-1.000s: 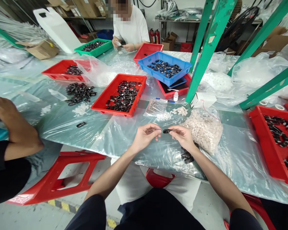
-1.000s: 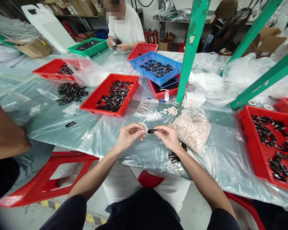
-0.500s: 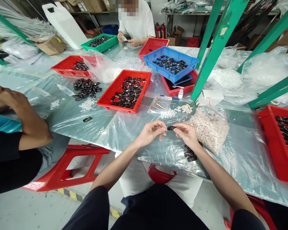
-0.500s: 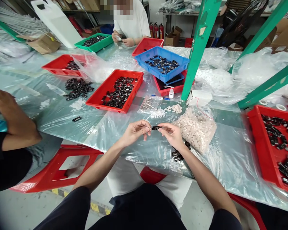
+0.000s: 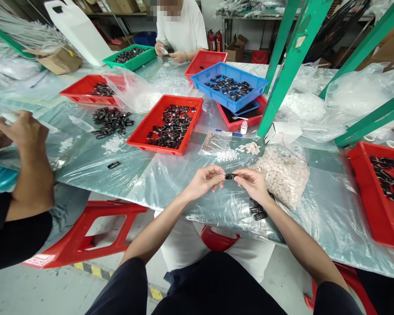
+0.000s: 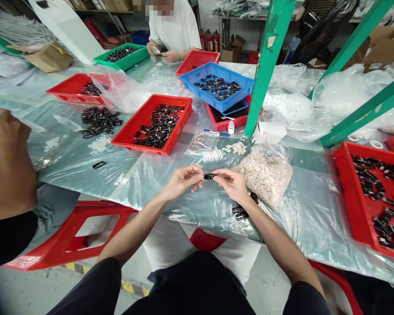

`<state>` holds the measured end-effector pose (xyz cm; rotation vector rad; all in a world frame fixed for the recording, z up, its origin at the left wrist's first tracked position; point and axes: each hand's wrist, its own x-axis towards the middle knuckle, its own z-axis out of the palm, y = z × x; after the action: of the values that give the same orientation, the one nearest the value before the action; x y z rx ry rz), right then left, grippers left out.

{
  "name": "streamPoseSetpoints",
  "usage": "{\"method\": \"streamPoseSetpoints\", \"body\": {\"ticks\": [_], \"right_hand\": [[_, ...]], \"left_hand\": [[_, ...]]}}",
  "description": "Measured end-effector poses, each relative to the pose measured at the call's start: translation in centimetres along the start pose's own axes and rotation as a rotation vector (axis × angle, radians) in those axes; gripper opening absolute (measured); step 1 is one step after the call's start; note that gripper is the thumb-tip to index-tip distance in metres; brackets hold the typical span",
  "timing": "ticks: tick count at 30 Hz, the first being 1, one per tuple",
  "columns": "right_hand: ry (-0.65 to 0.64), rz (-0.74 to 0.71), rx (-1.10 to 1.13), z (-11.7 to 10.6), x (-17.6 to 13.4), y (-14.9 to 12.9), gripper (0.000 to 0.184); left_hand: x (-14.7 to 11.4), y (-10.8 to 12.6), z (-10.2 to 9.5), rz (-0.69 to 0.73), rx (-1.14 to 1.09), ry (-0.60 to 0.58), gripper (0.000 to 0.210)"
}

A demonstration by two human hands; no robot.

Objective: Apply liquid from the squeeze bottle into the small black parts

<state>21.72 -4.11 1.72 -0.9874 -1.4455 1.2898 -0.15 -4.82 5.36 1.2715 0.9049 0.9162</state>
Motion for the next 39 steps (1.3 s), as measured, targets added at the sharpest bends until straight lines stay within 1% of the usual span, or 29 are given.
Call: {"method": "streamPoseSetpoints", "body": {"ticks": [3,7,10,13,15,17,19,20,22,24,26,29,30,32,34,36,37,39], "right_hand": [[0.004,0.003,-0.024,0.1,-0.1,0.0,0.025],[0.026,-0.006,-0.062,0.2,-0.2,0.0,0.024],[0.040,-0.008,-0.085,0.3,-0.2,0.0,0.024],[0.051,-0.021,-0.101,0.3,-0.2,-0.1,0.025],[0.020,-0.024,-0.102,0.2,-0.2,-0.3,0.027],[-0.057,-0.007,-0.089,0.1,-0.2,-0.4,0.031],[-0.121,0.015,-0.067,0.0,-0.2,-0.5,0.038],[-0.128,0.021,-0.057,-0.1,-0.1,-0.6,0.040],[-0.094,0.021,-0.047,-0.2,-0.1,-0.5,0.041],[-0.038,0.013,-0.050,-0.3,0.0,-0.5,0.037],[0.007,0.003,-0.069,-0.4,0.1,-0.3,0.033],[0.030,-0.016,-0.100,-0.5,0.3,-0.1,0.032],[0.030,-0.019,-0.106,-0.6,0.3,0.0,0.032],[0.027,-0.024,-0.114,-0.7,0.4,0.1,0.033],[0.025,-0.029,-0.122,-0.7,0.5,0.2,0.033],[0.032,-0.032,-0.132,-0.8,0.6,0.2,0.035],[0.039,-0.031,-0.138,-0.8,0.7,0.2,0.035],[0.054,-0.027,-0.146,-0.8,0.8,0.1,0.037]], "left_hand": [[-0.1,0.1,0.2,-0.003,-0.021,0.001,0.047],[-0.1,0.0,0.2,-0.013,0.018,0.021,0.046],[-0.3,-0.3,0.5,0.011,0.056,0.084,0.043],[-0.6,-0.9,1.1,0.053,0.105,0.172,0.041],[-1.1,-1.4,1.5,0.076,0.148,0.234,0.038],[-1.7,-1.9,1.7,0.085,0.165,0.286,0.036],[-2.7,-2.3,1.4,0.077,0.136,0.347,0.034],[-3.3,-2.5,0.9,0.071,0.112,0.389,0.034],[-4.8,-3.1,-0.9,0.068,0.073,0.512,0.034],[-6.5,-3.7,-3.8,0.077,0.061,0.671,0.033],[-8.2,-4.2,-7.8,0.077,0.079,0.850,0.033],[-10.6,-4.2,-15.1,0.005,0.178,1.208,0.023],[-11.2,-3.9,-17.5,-0.010,0.187,1.282,0.019],[-12.1,-3.2,-21.7,-0.035,0.186,1.376,0.014],[-12.6,-2.4,-24.8,-0.064,0.185,1.431,0.014],[-12.9,-1.6,-26.7,-0.089,0.191,1.445,0.014],[-12.9,-1.4,-27.3,-0.101,0.195,1.437,0.014],[-12.9,-1.2,-27.6,-0.127,0.197,1.390,0.014]]}}
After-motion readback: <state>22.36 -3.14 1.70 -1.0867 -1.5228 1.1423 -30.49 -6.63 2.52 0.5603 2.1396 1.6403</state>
